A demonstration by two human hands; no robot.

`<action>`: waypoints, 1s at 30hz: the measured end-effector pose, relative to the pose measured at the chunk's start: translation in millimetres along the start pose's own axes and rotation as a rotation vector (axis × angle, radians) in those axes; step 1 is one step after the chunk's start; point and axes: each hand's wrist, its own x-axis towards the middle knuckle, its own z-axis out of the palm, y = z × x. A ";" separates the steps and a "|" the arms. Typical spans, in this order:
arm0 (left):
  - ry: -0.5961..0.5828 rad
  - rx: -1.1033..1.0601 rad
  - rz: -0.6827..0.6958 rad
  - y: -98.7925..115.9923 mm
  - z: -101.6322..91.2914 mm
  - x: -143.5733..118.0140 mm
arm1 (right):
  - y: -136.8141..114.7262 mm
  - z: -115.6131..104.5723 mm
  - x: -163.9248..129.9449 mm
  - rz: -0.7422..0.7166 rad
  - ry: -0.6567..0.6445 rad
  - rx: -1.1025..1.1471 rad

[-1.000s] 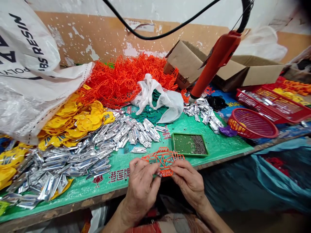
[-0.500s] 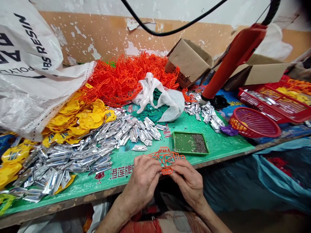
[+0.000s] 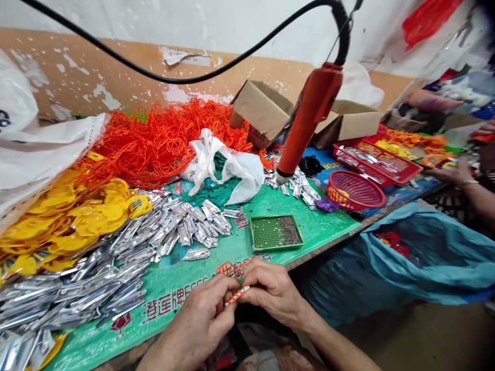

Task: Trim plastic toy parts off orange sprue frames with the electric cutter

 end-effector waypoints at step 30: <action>0.005 -0.919 -0.676 -21.9 5.0 8.3 | 10.3 -150.5 97.1 -0.008 0.961 -0.551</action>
